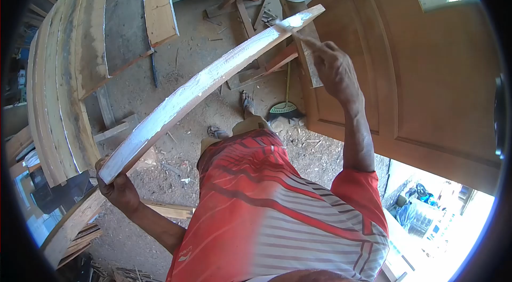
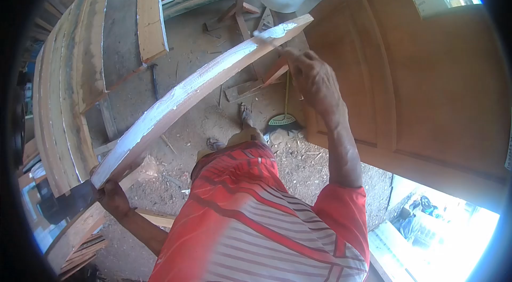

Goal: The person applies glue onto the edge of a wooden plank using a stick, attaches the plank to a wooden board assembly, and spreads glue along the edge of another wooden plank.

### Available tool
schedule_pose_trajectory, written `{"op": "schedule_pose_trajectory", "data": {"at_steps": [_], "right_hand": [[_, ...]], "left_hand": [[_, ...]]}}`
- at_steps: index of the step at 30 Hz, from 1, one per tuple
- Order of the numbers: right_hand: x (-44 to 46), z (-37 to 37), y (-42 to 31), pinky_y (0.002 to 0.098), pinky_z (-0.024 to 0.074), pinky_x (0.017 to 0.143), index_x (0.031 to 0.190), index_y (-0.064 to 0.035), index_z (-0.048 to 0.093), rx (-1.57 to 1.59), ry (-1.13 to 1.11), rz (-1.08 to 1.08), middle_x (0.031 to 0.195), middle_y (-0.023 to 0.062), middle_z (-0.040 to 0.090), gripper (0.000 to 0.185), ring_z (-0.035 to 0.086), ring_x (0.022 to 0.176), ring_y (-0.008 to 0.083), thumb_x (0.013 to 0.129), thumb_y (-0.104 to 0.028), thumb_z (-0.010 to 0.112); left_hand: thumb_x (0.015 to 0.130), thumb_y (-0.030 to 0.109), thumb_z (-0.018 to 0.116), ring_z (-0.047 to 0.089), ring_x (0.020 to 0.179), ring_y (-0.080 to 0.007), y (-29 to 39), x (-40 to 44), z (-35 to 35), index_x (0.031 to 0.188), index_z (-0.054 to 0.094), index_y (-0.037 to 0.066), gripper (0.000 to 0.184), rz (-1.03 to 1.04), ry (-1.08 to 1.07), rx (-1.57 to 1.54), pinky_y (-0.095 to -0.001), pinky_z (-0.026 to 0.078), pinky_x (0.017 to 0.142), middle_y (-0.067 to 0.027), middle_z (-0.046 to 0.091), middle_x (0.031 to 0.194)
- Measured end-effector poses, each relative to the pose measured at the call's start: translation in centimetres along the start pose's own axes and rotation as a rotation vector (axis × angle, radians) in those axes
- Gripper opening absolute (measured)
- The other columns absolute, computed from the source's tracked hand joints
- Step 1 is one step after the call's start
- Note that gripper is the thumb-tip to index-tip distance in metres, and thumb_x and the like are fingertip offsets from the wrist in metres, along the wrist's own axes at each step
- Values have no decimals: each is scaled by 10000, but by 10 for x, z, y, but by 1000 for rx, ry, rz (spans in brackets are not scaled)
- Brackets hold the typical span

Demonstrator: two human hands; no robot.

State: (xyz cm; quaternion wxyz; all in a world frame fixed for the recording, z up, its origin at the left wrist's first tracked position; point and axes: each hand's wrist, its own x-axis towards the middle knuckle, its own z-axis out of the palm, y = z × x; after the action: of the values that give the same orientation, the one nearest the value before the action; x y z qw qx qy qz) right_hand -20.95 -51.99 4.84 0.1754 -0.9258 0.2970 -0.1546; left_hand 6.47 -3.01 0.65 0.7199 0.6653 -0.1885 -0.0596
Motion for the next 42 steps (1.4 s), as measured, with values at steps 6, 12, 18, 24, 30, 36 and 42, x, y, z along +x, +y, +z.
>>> {"op": "schedule_pose_trajectory", "data": {"at_steps": [6,12,18,24,30,36,42], "right_hand": [[-18,41,16,332,545,746,1232,-29,674,367,320,275,1034,163,732,238,708,841,197,1011,-83,607],[-18,153,32,311,527,789,1183,59,660,821,507,578,1027,122,725,280,672,888,175,993,-144,632],[0,172,-3,305,506,820,1173,35,662,857,619,511,1000,100,698,249,627,897,145,1001,-143,630],[-10,142,-26,299,511,747,1163,2,669,655,557,374,940,81,687,211,613,830,120,989,-116,648],[-15,91,30,301,536,736,1225,8,661,403,495,311,908,105,713,253,667,832,131,1011,-121,615],[12,68,106,420,558,838,1271,-13,669,119,411,308,1043,222,725,319,714,962,346,979,-110,586],[33,69,136,476,547,873,1263,-47,681,-32,365,214,1100,235,705,303,677,1054,410,984,-92,571]], "left_hand": [[811,297,882,583,1218,-226,8,0,5,1237,671,8,556,-8,20,-14,-405,414,1116,-76,629,1262],[811,293,884,598,1219,-241,22,0,4,1270,650,1,592,35,9,16,-415,424,1120,-94,649,1282],[795,317,898,599,1222,-241,30,-8,-3,1299,637,-6,653,25,11,71,-416,426,1123,-91,649,1275],[786,357,902,585,1215,-231,32,-4,3,1266,643,-14,660,22,-25,103,-407,424,1103,-81,631,1257],[816,327,863,578,1202,-221,22,3,-3,1251,638,-32,607,40,-38,148,-394,417,1093,-82,623,1241],[849,273,818,583,1187,-218,16,6,-5,1261,625,-36,551,17,-19,157,-386,414,1092,-83,625,1225],[842,345,846,604,1167,-228,19,7,-4,1273,627,-43,620,75,-25,180,-395,430,1079,-100,642,1229]]}}
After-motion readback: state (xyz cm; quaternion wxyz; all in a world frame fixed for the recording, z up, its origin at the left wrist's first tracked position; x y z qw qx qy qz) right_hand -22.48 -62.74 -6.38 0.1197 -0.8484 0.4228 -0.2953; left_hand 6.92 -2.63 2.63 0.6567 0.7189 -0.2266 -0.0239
